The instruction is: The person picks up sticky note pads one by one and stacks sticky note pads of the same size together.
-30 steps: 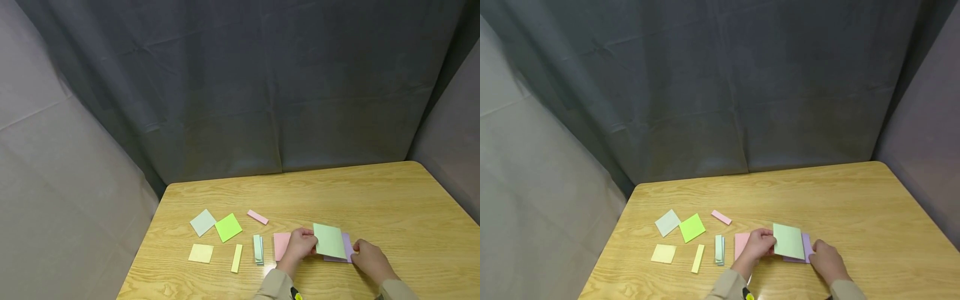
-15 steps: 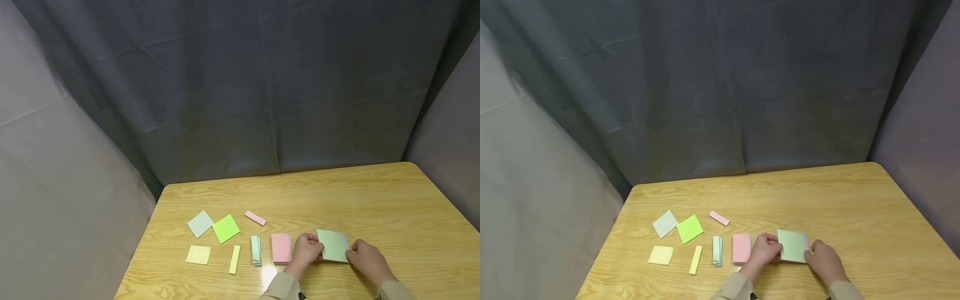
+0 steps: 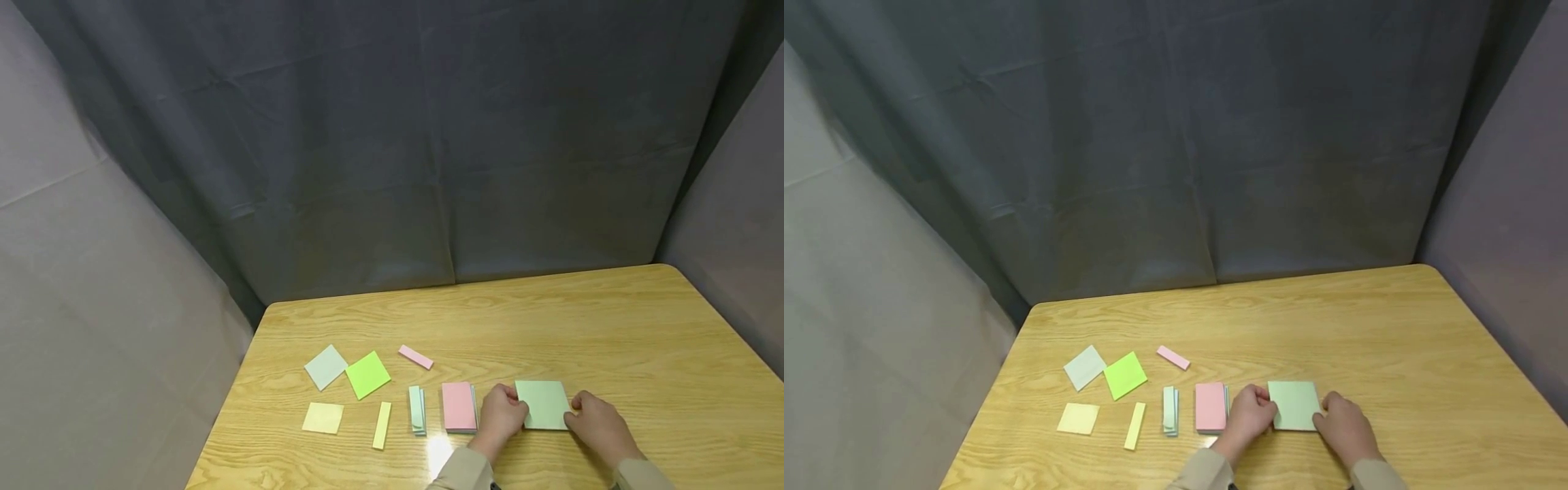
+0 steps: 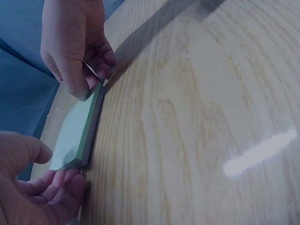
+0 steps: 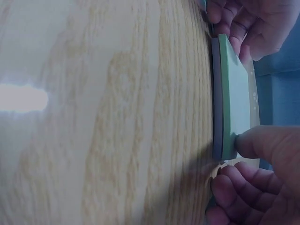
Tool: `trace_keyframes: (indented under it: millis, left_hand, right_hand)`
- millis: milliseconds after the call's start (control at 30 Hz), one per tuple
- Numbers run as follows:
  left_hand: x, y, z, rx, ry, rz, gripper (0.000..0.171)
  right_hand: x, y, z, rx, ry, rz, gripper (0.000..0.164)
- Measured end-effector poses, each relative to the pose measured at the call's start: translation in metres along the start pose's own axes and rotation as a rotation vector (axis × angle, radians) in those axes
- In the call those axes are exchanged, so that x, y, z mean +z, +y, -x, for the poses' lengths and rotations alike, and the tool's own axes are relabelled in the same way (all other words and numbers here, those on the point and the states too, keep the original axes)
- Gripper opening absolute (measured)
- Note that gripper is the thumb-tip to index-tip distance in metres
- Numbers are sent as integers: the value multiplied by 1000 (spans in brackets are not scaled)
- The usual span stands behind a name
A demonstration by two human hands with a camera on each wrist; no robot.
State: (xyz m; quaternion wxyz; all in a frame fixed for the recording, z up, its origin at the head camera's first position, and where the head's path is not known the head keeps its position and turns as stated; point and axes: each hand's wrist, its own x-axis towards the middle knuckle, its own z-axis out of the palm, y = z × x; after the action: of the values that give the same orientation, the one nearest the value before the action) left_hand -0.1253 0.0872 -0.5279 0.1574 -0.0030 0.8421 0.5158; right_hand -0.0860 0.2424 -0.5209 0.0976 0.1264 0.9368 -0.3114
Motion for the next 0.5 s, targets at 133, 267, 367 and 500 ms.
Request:
trace_keyframes:
  millis: [133,267,367,500]
  left_hand:
    - [-2,1,-1,-4,-15,-4,11]
    - [-6,3,-1,20,-15,-45,9]
    - [-11,6,-1,51,-8,-73,9]
    - [-22,9,-4,108,1,-104,9]
  right_hand:
    - [0,1,-2,-20,8,12,28]
    - [0,1,-2,-30,10,22,26]
    - [0,2,-1,-29,7,24,24]
    - [0,1,0,-23,8,25,20]
